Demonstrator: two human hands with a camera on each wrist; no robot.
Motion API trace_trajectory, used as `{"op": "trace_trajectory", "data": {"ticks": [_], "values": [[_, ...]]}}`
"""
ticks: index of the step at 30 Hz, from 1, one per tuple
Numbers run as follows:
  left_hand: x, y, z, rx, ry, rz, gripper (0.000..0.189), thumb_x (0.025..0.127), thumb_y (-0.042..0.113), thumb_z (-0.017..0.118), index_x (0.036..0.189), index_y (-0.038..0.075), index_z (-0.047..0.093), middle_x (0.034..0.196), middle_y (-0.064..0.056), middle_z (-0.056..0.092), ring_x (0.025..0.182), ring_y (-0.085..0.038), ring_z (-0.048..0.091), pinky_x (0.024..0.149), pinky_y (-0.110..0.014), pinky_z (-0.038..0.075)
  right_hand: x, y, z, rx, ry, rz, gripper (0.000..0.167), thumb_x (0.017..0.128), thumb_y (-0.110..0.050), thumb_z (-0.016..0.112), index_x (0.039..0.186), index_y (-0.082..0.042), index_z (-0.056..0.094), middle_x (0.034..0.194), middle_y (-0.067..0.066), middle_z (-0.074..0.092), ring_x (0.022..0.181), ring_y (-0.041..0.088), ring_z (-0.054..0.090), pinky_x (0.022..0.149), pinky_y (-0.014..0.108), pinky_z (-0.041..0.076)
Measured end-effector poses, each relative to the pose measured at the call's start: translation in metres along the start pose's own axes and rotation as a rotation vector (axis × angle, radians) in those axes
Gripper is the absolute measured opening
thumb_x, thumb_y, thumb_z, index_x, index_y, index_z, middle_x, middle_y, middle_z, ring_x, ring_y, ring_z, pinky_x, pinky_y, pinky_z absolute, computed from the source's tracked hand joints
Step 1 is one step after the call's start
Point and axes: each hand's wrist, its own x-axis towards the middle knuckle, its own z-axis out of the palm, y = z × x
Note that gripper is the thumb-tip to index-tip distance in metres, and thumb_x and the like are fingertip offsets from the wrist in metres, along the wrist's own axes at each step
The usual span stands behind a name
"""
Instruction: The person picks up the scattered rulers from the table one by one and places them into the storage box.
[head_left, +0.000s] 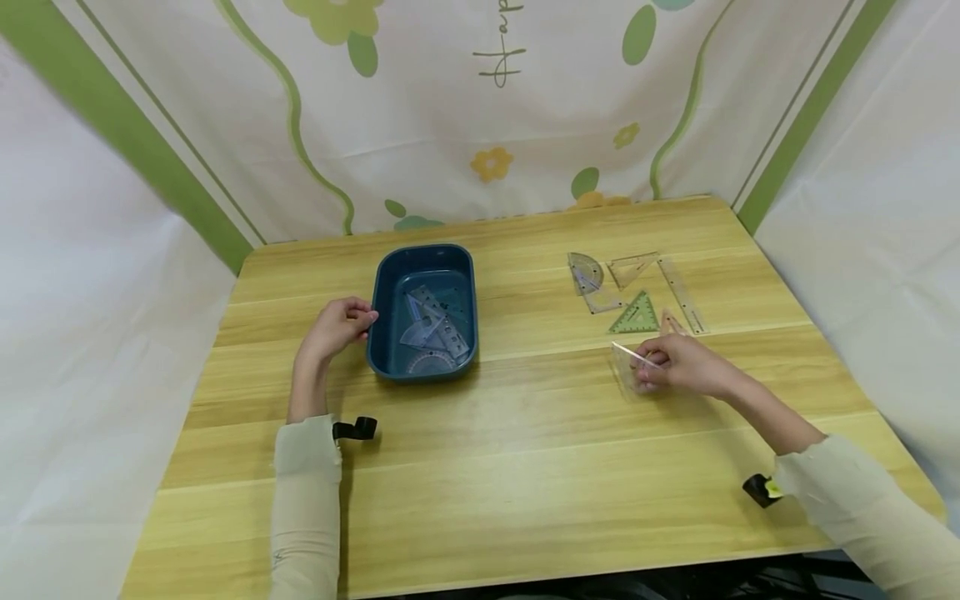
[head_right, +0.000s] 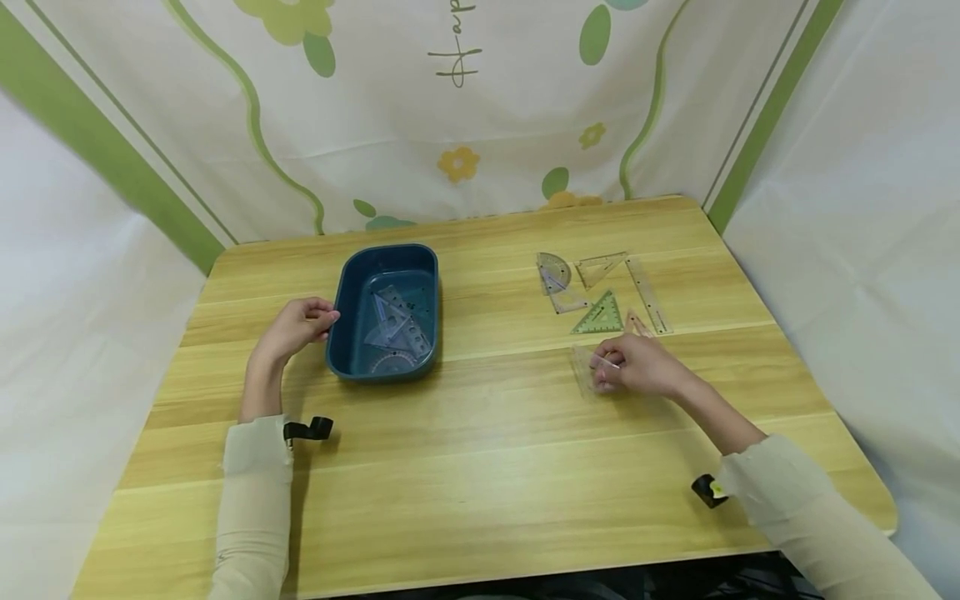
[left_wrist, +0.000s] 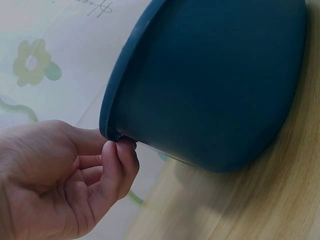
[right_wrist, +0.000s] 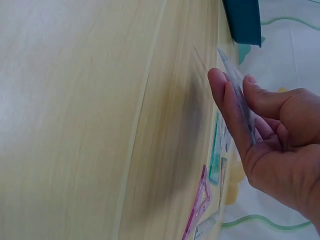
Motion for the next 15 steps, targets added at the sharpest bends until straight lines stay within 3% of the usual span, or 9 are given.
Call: {"op": "trace_trajectory", "data": {"ticks": [2, 4, 6, 7, 9, 15], "values": [[0.0, -0.001, 0.0, 0.001, 0.002, 0.003, 0.037, 0.105, 0.018, 0.05, 0.131, -0.009, 0.051, 0.121, -0.025, 0.056, 0.082, -0.011, 0.058, 0.08, -0.031, 0.059, 0.001, -0.001, 0.001, 0.032, 0.005, 0.013, 0.023, 0.098, 0.002, 0.057, 0.117, 0.015, 0.061, 0.095, 0.016, 0.075, 0.083, 0.013, 0.073, 0.075, 0.028, 0.06], [0.0, -0.001, 0.0, 0.0, 0.001, 0.004, 0.036, 0.105, 0.018, 0.05, 0.13, -0.009, 0.051, 0.121, -0.025, 0.056, 0.081, -0.011, 0.058, 0.08, -0.032, 0.059, 0.003, -0.002, 0.001, 0.025, 0.024, 0.001, 0.022, 0.099, 0.001, 0.056, 0.116, 0.014, 0.062, 0.093, 0.016, 0.075, 0.081, 0.012, 0.073, 0.096, 0.033, 0.054], [0.0, -0.001, 0.0, -0.003, 0.001, 0.001, 0.036, 0.106, 0.018, 0.05, 0.13, -0.009, 0.051, 0.121, -0.025, 0.056, 0.081, -0.011, 0.058, 0.081, -0.032, 0.059, 0.004, -0.003, 0.002, -0.01, 0.051, -0.019, 0.02, 0.099, -0.001, 0.057, 0.112, 0.011, 0.066, 0.09, 0.012, 0.076, 0.079, 0.011, 0.073, 0.12, 0.044, 0.028], [0.0, 0.0, 0.0, -0.004, 0.002, 0.0, 0.036, 0.105, 0.018, 0.05, 0.13, -0.009, 0.051, 0.121, -0.025, 0.056, 0.081, -0.012, 0.058, 0.081, -0.032, 0.059, 0.005, -0.004, 0.002, -0.021, 0.062, -0.03, 0.018, 0.099, -0.002, 0.058, 0.109, 0.009, 0.068, 0.088, 0.011, 0.076, 0.078, 0.011, 0.073, 0.125, 0.05, 0.011], [0.0, 0.0, 0.0, -0.007, 0.001, -0.005, 0.036, 0.106, 0.018, 0.05, 0.13, -0.009, 0.051, 0.12, -0.025, 0.056, 0.082, -0.013, 0.058, 0.081, -0.033, 0.059, 0.006, -0.005, 0.002, -0.03, 0.084, -0.05, 0.016, 0.099, -0.004, 0.059, 0.105, 0.006, 0.07, 0.086, 0.01, 0.076, 0.078, 0.013, 0.074, 0.12, 0.058, -0.013], [0.0, 0.001, 0.0, -0.012, -0.003, -0.021, 0.036, 0.106, 0.019, 0.05, 0.129, -0.009, 0.051, 0.118, -0.023, 0.056, 0.083, -0.016, 0.058, 0.08, -0.031, 0.059, 0.012, -0.009, 0.004, 0.005, 0.112, -0.042, 0.018, 0.1, -0.008, 0.059, 0.106, 0.004, 0.071, 0.088, 0.011, 0.077, 0.079, 0.015, 0.075, 0.118, 0.054, -0.021]]}}
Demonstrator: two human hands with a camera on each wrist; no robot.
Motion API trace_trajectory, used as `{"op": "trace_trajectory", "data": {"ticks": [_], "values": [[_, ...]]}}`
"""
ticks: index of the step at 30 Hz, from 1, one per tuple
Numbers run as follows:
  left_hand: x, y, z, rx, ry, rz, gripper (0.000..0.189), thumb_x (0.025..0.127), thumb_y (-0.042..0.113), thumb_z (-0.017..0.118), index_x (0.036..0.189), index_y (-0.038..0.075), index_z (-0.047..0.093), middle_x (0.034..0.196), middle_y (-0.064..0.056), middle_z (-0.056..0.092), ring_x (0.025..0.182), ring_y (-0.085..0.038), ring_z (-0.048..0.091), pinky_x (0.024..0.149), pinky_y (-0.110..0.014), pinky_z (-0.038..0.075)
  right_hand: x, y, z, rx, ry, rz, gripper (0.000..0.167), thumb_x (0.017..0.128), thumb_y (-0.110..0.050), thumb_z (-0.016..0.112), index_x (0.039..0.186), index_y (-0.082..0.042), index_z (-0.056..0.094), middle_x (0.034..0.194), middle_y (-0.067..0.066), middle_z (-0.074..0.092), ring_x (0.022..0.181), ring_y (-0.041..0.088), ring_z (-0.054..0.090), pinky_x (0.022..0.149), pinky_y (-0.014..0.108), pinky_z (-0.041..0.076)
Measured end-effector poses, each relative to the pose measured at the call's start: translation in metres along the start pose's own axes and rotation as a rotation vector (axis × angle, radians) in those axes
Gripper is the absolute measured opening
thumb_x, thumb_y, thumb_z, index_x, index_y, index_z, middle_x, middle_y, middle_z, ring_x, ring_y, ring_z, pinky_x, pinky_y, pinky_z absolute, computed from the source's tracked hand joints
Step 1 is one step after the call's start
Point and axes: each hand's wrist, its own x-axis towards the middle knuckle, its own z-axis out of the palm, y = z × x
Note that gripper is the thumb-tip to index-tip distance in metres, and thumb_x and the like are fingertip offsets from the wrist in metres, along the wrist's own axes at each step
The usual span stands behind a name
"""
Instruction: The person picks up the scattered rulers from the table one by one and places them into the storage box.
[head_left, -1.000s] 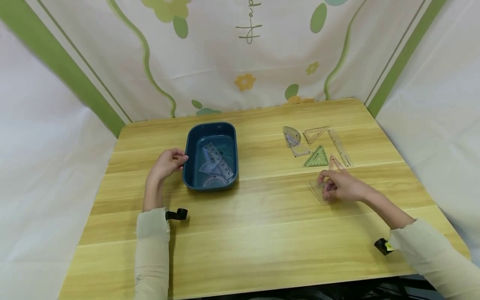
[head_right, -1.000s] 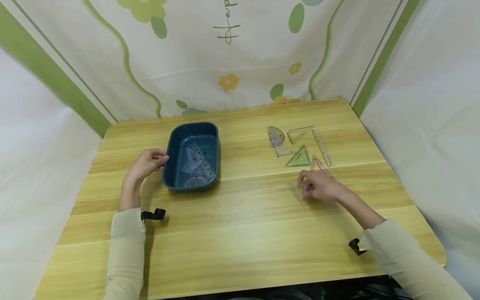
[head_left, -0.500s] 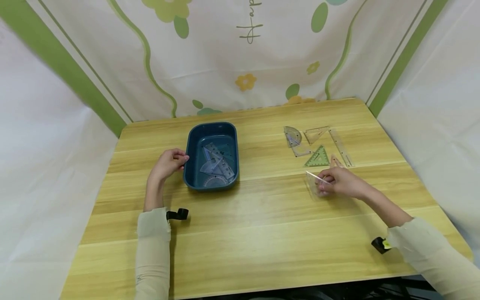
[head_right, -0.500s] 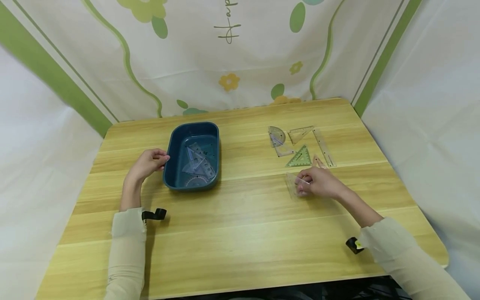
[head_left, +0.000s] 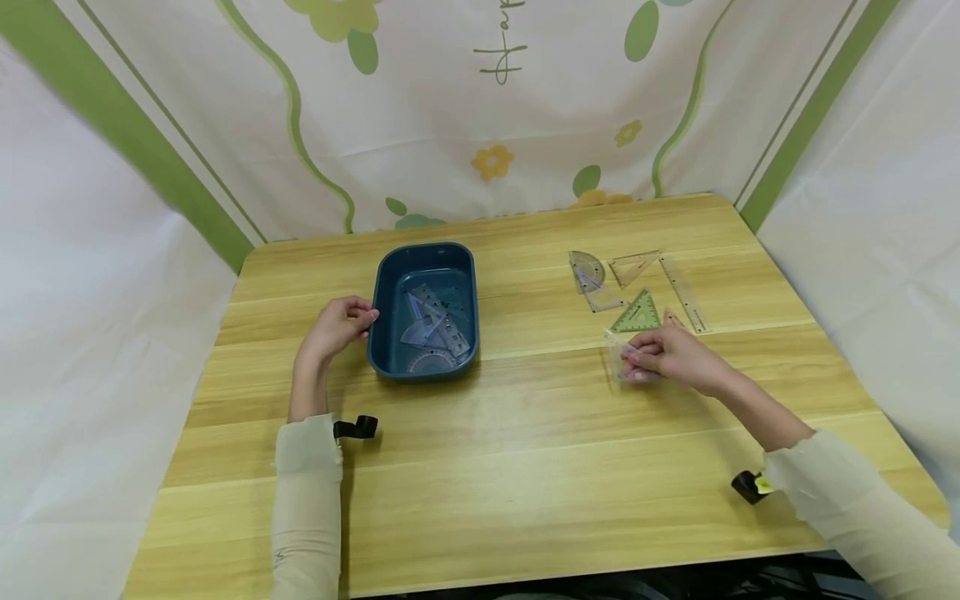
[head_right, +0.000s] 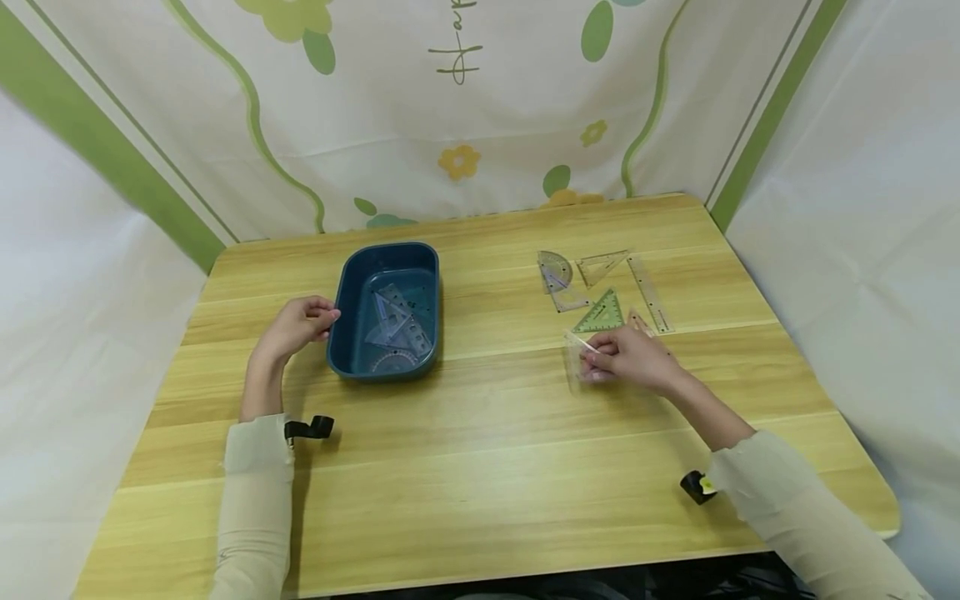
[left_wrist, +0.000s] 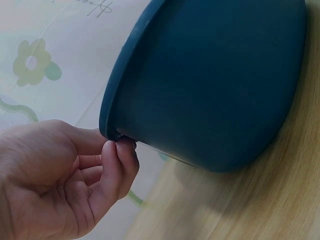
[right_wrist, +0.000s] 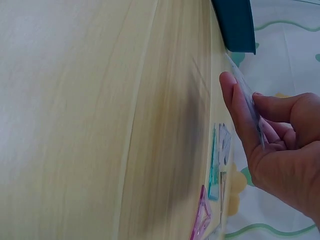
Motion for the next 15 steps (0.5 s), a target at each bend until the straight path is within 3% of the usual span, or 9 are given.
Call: {"op": "trace_trajectory", "data": {"ticks": [12, 14, 15], "values": [[0.0, 0.0, 0.0, -0.006, 0.003, -0.006, 0.036, 0.106, 0.02, 0.05, 0.128, -0.008, 0.051, 0.119, -0.024, 0.056, 0.083, -0.014, 0.058, 0.08, -0.03, 0.058, 0.009, -0.015, 0.006, 0.068, 0.015, 0.116, 0.027, 0.1, -0.018, 0.062, 0.116, 0.001, 0.069, 0.096, 0.008, 0.077, 0.09, 0.014, 0.074, 0.113, 0.059, -0.026], [0.0, 0.0, 0.0, -0.008, 0.004, -0.001, 0.036, 0.106, 0.02, 0.05, 0.128, -0.008, 0.051, 0.119, -0.024, 0.056, 0.082, -0.013, 0.058, 0.08, -0.03, 0.058, 0.012, -0.017, 0.008, 0.146, -0.004, 0.147, 0.029, 0.101, -0.015, 0.06, 0.12, 0.005, 0.066, 0.099, 0.011, 0.077, 0.091, 0.016, 0.075, 0.122, 0.05, -0.016], [0.0, 0.0, 0.0, -0.008, 0.005, 0.001, 0.036, 0.106, 0.02, 0.05, 0.128, -0.008, 0.051, 0.119, -0.025, 0.056, 0.081, -0.012, 0.058, 0.08, -0.03, 0.058, 0.013, -0.017, 0.008, 0.168, -0.01, 0.156, 0.03, 0.101, -0.014, 0.059, 0.121, 0.007, 0.064, 0.101, 0.012, 0.076, 0.092, 0.016, 0.075, 0.126, 0.046, 0.003]]}}
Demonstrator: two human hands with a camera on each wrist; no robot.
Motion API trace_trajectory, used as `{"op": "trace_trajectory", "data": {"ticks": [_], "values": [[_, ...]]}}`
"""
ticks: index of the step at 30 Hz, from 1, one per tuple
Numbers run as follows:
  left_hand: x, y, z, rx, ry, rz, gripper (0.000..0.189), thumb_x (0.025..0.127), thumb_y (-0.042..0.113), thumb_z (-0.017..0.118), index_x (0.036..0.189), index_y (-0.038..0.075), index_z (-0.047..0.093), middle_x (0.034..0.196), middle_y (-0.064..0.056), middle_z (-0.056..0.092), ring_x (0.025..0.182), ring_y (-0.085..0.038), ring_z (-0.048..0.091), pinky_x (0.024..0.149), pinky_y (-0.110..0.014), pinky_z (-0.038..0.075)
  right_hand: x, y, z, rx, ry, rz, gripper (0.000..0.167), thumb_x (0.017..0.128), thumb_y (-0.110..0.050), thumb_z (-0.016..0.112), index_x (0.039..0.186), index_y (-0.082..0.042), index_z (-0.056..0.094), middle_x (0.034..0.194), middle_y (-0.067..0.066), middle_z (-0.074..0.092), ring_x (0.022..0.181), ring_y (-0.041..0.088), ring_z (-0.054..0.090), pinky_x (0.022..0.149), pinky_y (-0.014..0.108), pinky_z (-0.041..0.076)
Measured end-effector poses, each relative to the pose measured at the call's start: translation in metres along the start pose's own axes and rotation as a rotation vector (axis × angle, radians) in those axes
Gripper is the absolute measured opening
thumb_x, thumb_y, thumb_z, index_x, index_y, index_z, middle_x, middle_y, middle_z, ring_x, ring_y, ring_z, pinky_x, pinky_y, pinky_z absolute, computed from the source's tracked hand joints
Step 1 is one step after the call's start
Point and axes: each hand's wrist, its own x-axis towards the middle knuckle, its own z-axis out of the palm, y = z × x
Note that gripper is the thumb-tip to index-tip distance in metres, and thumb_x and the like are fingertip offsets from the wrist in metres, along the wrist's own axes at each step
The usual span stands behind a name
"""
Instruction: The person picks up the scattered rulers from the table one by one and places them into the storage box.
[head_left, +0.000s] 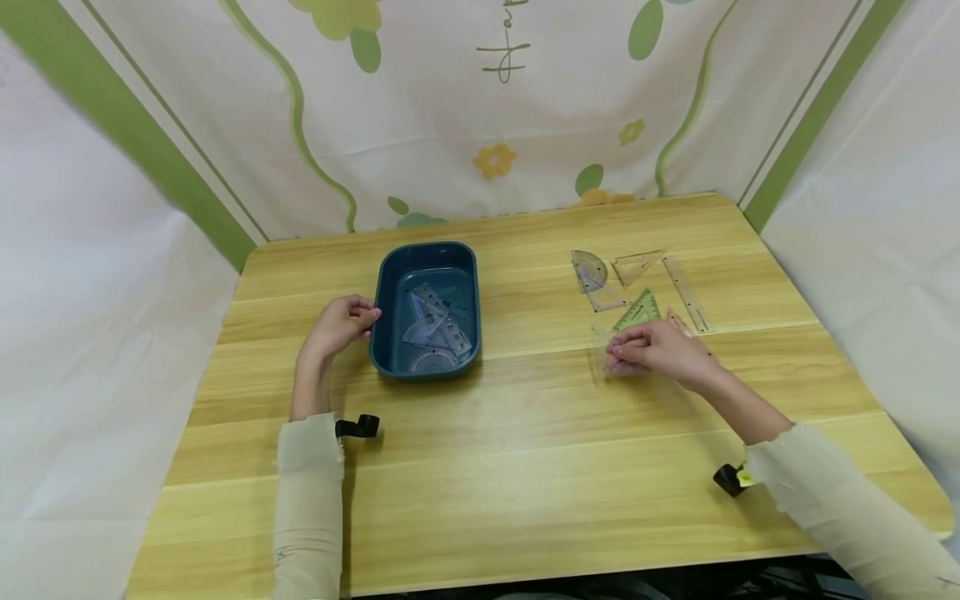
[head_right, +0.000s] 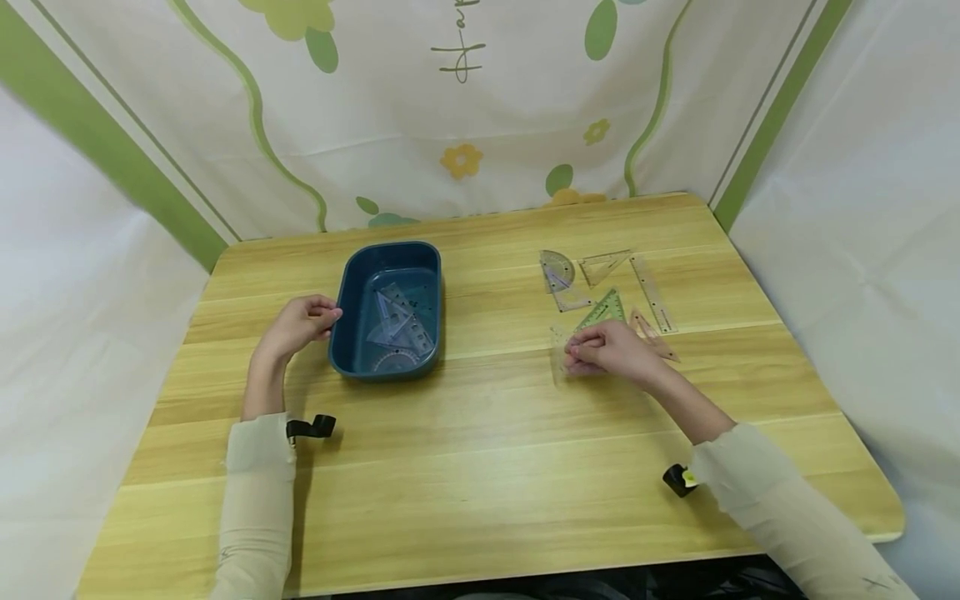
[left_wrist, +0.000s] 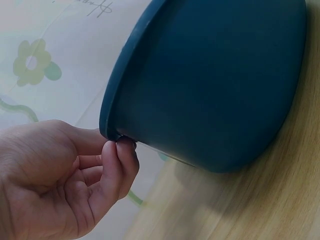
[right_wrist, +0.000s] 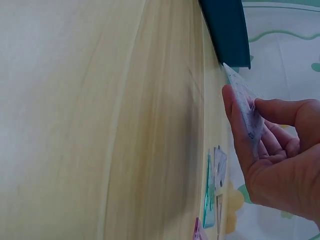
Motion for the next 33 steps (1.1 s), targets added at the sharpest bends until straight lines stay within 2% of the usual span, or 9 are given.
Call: {"op": "trace_trajectory", "data": {"ticks": [1, 2, 3, 4, 7, 14, 26, 33], "values": [[0.0, 0.0, 0.0, -0.001, 0.0, 0.001, 0.036, 0.106, 0.02, 0.05, 0.128, -0.008, 0.051, 0.119, -0.025, 0.056, 0.08, -0.012, 0.058, 0.079, -0.03, 0.058, 0.001, -0.001, 0.0, 0.023, -0.007, 0.007, 0.03, 0.102, -0.012, 0.058, 0.122, 0.009, 0.063, 0.102, 0.014, 0.076, 0.092, 0.017, 0.075, 0.121, 0.039, 0.028], [0.0, 0.0, 0.0, 0.0, 0.001, 0.002, 0.036, 0.106, 0.019, 0.05, 0.128, -0.008, 0.052, 0.118, -0.025, 0.056, 0.08, -0.012, 0.058, 0.079, -0.03, 0.058, 0.002, -0.001, 0.001, 0.041, -0.013, 0.014, 0.03, 0.102, -0.011, 0.057, 0.123, 0.01, 0.062, 0.103, 0.015, 0.075, 0.092, 0.017, 0.075, 0.108, 0.034, 0.046], [0.0, 0.0, 0.0, -0.002, 0.0, 0.002, 0.036, 0.106, 0.019, 0.05, 0.128, -0.008, 0.052, 0.118, -0.024, 0.056, 0.08, -0.011, 0.058, 0.079, -0.03, 0.058, 0.004, -0.002, 0.002, 0.066, -0.022, 0.02, 0.031, 0.102, -0.01, 0.055, 0.124, 0.011, 0.061, 0.104, 0.017, 0.075, 0.091, 0.017, 0.075, 0.095, 0.031, 0.055], [0.0, 0.0, 0.0, -0.002, 0.001, 0.001, 0.035, 0.106, 0.019, 0.05, 0.128, -0.008, 0.052, 0.118, -0.024, 0.056, 0.08, -0.012, 0.057, 0.079, -0.03, 0.058, 0.005, -0.003, 0.002, 0.085, -0.034, 0.023, 0.031, 0.103, -0.009, 0.054, 0.125, 0.012, 0.06, 0.105, 0.018, 0.074, 0.09, 0.017, 0.075, 0.085, 0.031, 0.059], [0.0, 0.0, 0.0, -0.005, 0.0, -0.004, 0.035, 0.106, 0.019, 0.05, 0.128, -0.008, 0.052, 0.118, -0.024, 0.056, 0.08, -0.012, 0.057, 0.079, -0.03, 0.058, 0.008, -0.005, 0.004, 0.078, -0.034, 0.009, 0.031, 0.103, -0.008, 0.053, 0.124, 0.013, 0.059, 0.105, 0.019, 0.074, 0.087, 0.013, 0.074, 0.078, 0.024, 0.059], [0.0, 0.001, 0.0, -0.005, -0.002, -0.009, 0.037, 0.105, 0.02, 0.051, 0.129, -0.009, 0.051, 0.12, -0.025, 0.056, 0.081, -0.012, 0.057, 0.078, -0.027, 0.057, 0.017, -0.011, 0.012, 0.124, -0.046, 0.003, 0.03, 0.103, -0.007, 0.053, 0.122, 0.014, 0.06, 0.1, 0.015, 0.075, 0.085, 0.011, 0.074, 0.079, 0.028, 0.06], [0.001, -0.002, 0.001, -0.002, -0.002, -0.006, 0.034, 0.106, 0.019, 0.05, 0.127, -0.007, 0.053, 0.115, -0.021, 0.057, 0.082, -0.013, 0.058, 0.08, -0.034, 0.059, 0.032, -0.02, 0.026, 0.09, -0.05, -0.081, 0.028, 0.103, -0.011, 0.054, 0.116, 0.013, 0.064, 0.098, 0.017, 0.075, 0.082, 0.009, 0.073, 0.074, 0.022, 0.059], [0.002, -0.001, 0.0, -0.005, -0.005, -0.013, 0.034, 0.106, 0.02, 0.05, 0.126, -0.007, 0.052, 0.115, -0.02, 0.056, 0.086, -0.019, 0.059, 0.08, -0.031, 0.059, 0.039, -0.027, 0.033, 0.115, -0.064, -0.067, 0.028, 0.103, -0.01, 0.053, 0.119, 0.012, 0.063, 0.098, 0.016, 0.075, 0.083, 0.012, 0.074, 0.074, 0.023, 0.059]]}}
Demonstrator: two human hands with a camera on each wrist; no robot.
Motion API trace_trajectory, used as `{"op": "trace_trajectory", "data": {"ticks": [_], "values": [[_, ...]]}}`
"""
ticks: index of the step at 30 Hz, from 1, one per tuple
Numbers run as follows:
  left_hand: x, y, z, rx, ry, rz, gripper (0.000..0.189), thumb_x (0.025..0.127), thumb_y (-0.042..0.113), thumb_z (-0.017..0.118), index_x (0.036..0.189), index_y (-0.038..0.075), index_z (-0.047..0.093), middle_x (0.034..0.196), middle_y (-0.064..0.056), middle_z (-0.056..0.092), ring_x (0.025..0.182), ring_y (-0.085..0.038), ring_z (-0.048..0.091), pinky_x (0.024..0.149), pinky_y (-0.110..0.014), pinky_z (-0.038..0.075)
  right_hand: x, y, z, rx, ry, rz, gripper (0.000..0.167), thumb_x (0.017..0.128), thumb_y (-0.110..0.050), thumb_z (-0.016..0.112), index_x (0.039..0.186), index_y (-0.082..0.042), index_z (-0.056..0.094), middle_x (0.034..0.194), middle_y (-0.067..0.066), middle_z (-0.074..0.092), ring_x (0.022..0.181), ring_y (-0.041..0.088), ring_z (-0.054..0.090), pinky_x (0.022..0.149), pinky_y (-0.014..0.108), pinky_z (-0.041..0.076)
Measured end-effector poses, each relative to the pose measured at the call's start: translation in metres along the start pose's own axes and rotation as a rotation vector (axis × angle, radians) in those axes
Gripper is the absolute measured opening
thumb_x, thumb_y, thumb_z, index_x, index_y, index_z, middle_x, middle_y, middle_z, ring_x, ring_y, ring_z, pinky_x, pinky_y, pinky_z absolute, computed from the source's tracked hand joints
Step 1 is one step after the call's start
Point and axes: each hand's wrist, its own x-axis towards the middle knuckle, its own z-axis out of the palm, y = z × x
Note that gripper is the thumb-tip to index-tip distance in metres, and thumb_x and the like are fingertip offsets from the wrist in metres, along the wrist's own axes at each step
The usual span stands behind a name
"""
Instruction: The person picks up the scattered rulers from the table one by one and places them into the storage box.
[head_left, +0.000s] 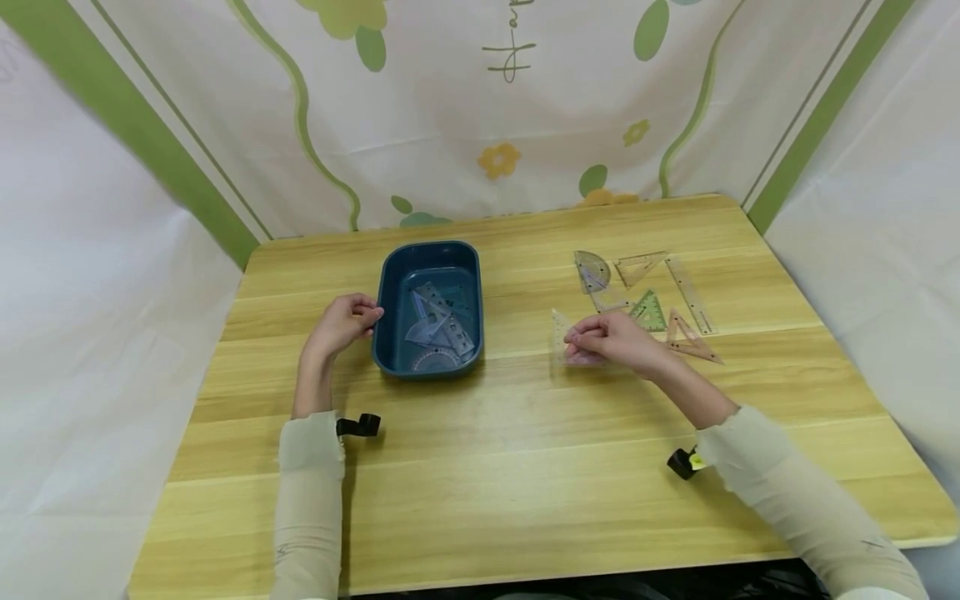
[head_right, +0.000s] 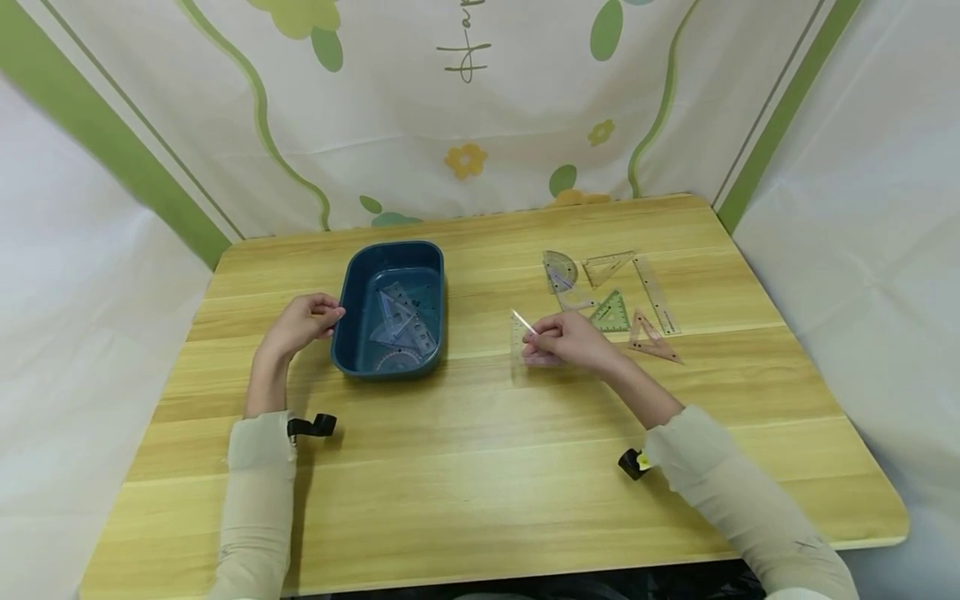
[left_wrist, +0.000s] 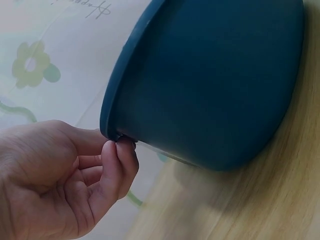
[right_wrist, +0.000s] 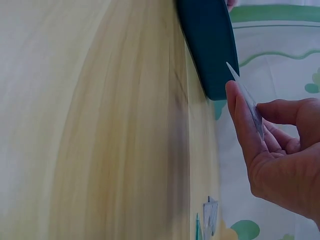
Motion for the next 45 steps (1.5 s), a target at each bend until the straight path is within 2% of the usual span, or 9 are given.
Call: {"op": "trace_trajectory", "data": {"ticks": [5, 14, 20, 23, 30, 36, 41, 42, 45], "values": [[-0.001, -0.002, -0.002, -0.003, 0.002, -0.007, 0.035, 0.106, 0.02, 0.05, 0.127, -0.007, 0.052, 0.115, -0.021, 0.056, 0.087, -0.021, 0.059, 0.08, -0.03, 0.058, 0.008, -0.006, 0.008, 0.035, -0.014, 0.003, 0.028, 0.103, -0.008, 0.052, 0.121, 0.012, 0.062, 0.098, 0.015, 0.074, 0.085, 0.013, 0.074, 0.076, 0.024, 0.06], [0.004, -0.004, 0.0, -0.001, 0.009, 0.014, 0.036, 0.105, 0.019, 0.052, 0.128, -0.007, 0.053, 0.117, -0.022, 0.059, 0.078, -0.009, 0.059, 0.08, -0.033, 0.059, 0.019, -0.016, 0.023, 0.118, -0.031, -0.001, 0.029, 0.103, -0.005, 0.051, 0.123, 0.015, 0.059, 0.093, 0.011, 0.074, 0.085, 0.016, 0.075, 0.079, 0.03, 0.06], [0.004, -0.003, 0.002, -0.029, 0.003, 0.016, 0.034, 0.105, 0.018, 0.053, 0.127, -0.008, 0.053, 0.118, -0.023, 0.059, 0.077, -0.008, 0.059, 0.079, -0.032, 0.059, 0.025, -0.022, 0.032, 0.102, -0.024, -0.036, 0.029, 0.102, -0.005, 0.052, 0.122, 0.015, 0.06, 0.096, 0.014, 0.075, 0.083, 0.013, 0.074, 0.079, 0.031, 0.061], [0.002, -0.002, 0.002, -0.037, -0.002, 0.016, 0.035, 0.105, 0.019, 0.053, 0.128, -0.008, 0.052, 0.119, -0.024, 0.058, 0.077, -0.008, 0.059, 0.078, -0.031, 0.059, 0.03, -0.024, 0.036, 0.092, -0.016, -0.042, 0.029, 0.102, -0.006, 0.053, 0.122, 0.014, 0.061, 0.097, 0.014, 0.076, 0.082, 0.011, 0.074, 0.076, 0.03, 0.061], [0.0, -0.002, 0.0, -0.052, 0.0, 0.015, 0.036, 0.105, 0.018, 0.052, 0.129, -0.009, 0.052, 0.118, -0.025, 0.057, 0.077, -0.01, 0.057, 0.074, -0.026, 0.057, 0.041, -0.036, 0.048, 0.14, -0.009, -0.036, 0.027, 0.101, -0.006, 0.056, 0.121, 0.012, 0.062, 0.095, 0.01, 0.076, 0.082, 0.01, 0.073, 0.073, 0.024, 0.06], [0.003, -0.004, 0.0, -0.042, 0.013, 0.013, 0.033, 0.105, 0.019, 0.052, 0.126, -0.007, 0.053, 0.112, -0.019, 0.058, 0.08, -0.016, 0.058, 0.077, -0.03, 0.058, 0.052, -0.049, 0.058, 0.128, -0.003, -0.049, 0.028, 0.101, -0.007, 0.058, 0.122, 0.01, 0.063, 0.103, 0.018, 0.073, 0.081, 0.01, 0.072, 0.074, 0.024, 0.06], [0.004, -0.005, 0.0, -0.04, 0.011, 0.01, 0.033, 0.105, 0.018, 0.051, 0.126, -0.007, 0.053, 0.113, -0.02, 0.058, 0.081, -0.018, 0.058, 0.077, -0.031, 0.058, 0.062, -0.063, 0.068, 0.085, 0.022, -0.066, 0.029, 0.099, -0.008, 0.061, 0.123, 0.008, 0.063, 0.104, 0.019, 0.07, 0.079, 0.011, 0.07, 0.077, 0.034, 0.061], [0.003, -0.005, 0.0, -0.04, 0.011, 0.01, 0.033, 0.105, 0.018, 0.051, 0.126, -0.007, 0.053, 0.113, -0.02, 0.058, 0.081, -0.016, 0.058, 0.077, -0.031, 0.058, 0.064, -0.066, 0.07, 0.074, 0.024, -0.075, 0.028, 0.099, -0.007, 0.061, 0.123, 0.007, 0.063, 0.102, 0.019, 0.071, 0.08, 0.016, 0.071, 0.078, 0.038, 0.061], [-0.009, 0.013, -0.001, -0.048, -0.002, -0.001, 0.033, 0.105, 0.014, 0.05, 0.127, -0.01, 0.052, 0.115, -0.023, 0.058, 0.083, -0.02, 0.059, 0.074, -0.026, 0.057, 0.072, -0.072, 0.078, 0.046, 0.021, -0.112, 0.026, 0.098, -0.006, 0.061, 0.121, 0.005, 0.064, 0.098, 0.019, 0.072, 0.085, 0.031, 0.073, 0.082, 0.047, 0.06]]}}
